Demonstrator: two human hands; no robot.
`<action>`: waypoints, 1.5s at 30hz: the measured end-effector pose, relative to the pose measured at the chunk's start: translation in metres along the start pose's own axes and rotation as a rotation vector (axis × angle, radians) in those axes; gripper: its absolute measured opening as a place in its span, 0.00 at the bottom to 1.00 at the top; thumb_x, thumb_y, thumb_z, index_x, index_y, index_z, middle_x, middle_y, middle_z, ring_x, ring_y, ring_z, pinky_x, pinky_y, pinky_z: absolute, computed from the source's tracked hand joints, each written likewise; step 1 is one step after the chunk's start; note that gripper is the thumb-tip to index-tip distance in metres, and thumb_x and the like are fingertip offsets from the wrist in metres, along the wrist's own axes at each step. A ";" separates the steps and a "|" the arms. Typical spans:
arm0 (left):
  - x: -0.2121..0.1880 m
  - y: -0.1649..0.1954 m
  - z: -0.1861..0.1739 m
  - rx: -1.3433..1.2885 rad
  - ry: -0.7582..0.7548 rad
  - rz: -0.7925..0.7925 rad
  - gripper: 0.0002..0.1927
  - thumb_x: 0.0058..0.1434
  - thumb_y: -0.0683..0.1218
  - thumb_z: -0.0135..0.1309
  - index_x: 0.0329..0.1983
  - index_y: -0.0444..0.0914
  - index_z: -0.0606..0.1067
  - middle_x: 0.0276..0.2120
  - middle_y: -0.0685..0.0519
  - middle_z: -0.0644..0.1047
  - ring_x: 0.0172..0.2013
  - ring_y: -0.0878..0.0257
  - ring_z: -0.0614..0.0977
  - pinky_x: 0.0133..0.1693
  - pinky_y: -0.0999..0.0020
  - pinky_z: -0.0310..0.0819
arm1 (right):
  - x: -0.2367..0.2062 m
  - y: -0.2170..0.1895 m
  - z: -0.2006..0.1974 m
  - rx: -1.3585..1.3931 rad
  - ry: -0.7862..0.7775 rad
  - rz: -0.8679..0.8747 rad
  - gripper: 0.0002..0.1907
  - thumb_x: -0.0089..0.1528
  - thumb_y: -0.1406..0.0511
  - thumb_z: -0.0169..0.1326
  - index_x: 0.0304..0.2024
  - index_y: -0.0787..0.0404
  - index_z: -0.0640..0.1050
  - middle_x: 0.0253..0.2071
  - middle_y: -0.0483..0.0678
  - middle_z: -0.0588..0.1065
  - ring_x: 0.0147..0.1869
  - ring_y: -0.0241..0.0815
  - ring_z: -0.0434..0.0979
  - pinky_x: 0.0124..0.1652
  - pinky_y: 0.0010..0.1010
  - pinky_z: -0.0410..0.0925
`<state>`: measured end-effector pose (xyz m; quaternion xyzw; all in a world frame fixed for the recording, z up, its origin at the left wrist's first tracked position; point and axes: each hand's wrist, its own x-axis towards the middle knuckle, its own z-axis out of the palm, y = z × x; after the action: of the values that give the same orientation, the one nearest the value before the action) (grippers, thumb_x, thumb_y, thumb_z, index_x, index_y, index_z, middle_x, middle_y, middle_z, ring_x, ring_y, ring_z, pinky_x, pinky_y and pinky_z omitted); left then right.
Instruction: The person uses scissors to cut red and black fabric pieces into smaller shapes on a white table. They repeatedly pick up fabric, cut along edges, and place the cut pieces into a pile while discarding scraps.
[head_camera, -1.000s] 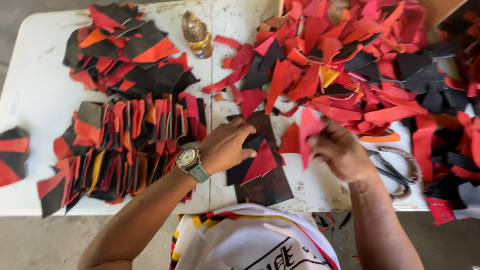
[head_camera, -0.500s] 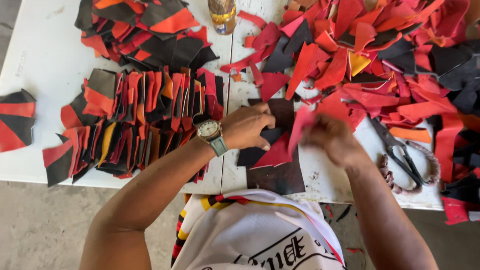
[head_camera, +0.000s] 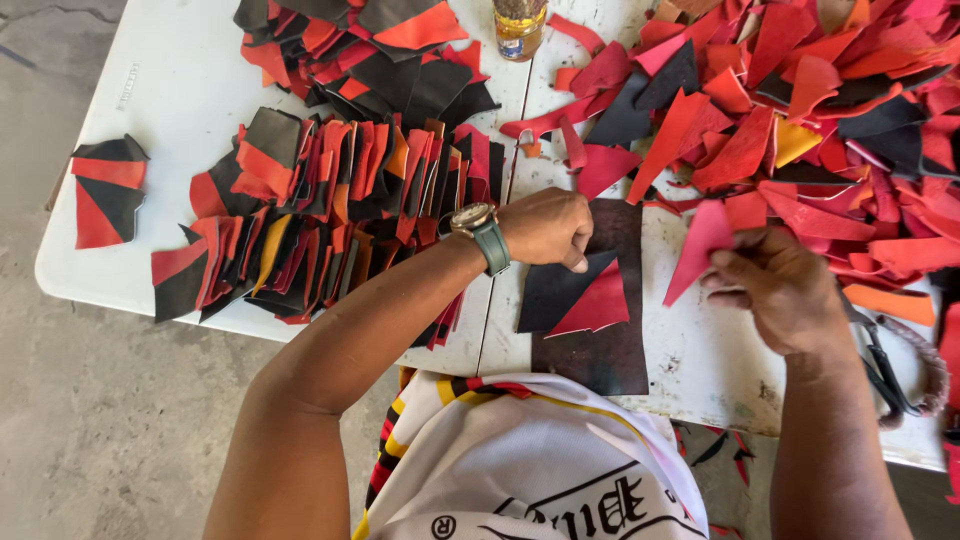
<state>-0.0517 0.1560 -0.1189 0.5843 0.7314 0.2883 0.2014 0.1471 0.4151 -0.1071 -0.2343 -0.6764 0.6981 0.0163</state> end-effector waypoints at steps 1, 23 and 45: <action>0.000 0.002 0.000 0.004 -0.003 -0.037 0.14 0.46 0.48 0.71 0.20 0.35 0.78 0.24 0.47 0.78 0.31 0.51 0.82 0.37 0.55 0.74 | -0.001 0.000 0.006 -0.042 -0.040 0.024 0.11 0.64 0.69 0.57 0.48 0.67 0.75 0.38 0.50 0.79 0.35 0.37 0.81 0.34 0.27 0.75; -0.039 0.071 0.031 0.280 0.053 -0.038 0.18 0.60 0.48 0.59 0.54 0.43 0.77 0.51 0.47 0.73 0.42 0.52 0.81 0.47 0.57 0.73 | -0.031 -0.011 0.061 -0.355 0.087 -0.023 0.15 0.59 0.68 0.63 0.44 0.73 0.77 0.24 0.51 0.78 0.25 0.35 0.77 0.25 0.26 0.69; -0.004 0.034 0.013 -0.017 0.072 -0.067 0.32 0.39 0.45 0.76 0.49 0.35 0.78 0.39 0.47 0.80 0.43 0.49 0.82 0.46 0.57 0.76 | -0.031 -0.004 0.046 -0.387 0.104 -0.064 0.19 0.59 0.70 0.60 0.52 0.71 0.75 0.27 0.51 0.77 0.27 0.33 0.75 0.28 0.25 0.69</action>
<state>-0.0171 0.1596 -0.1065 0.5471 0.7548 0.3084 0.1893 0.1579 0.3622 -0.0945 -0.2472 -0.8032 0.5412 0.0283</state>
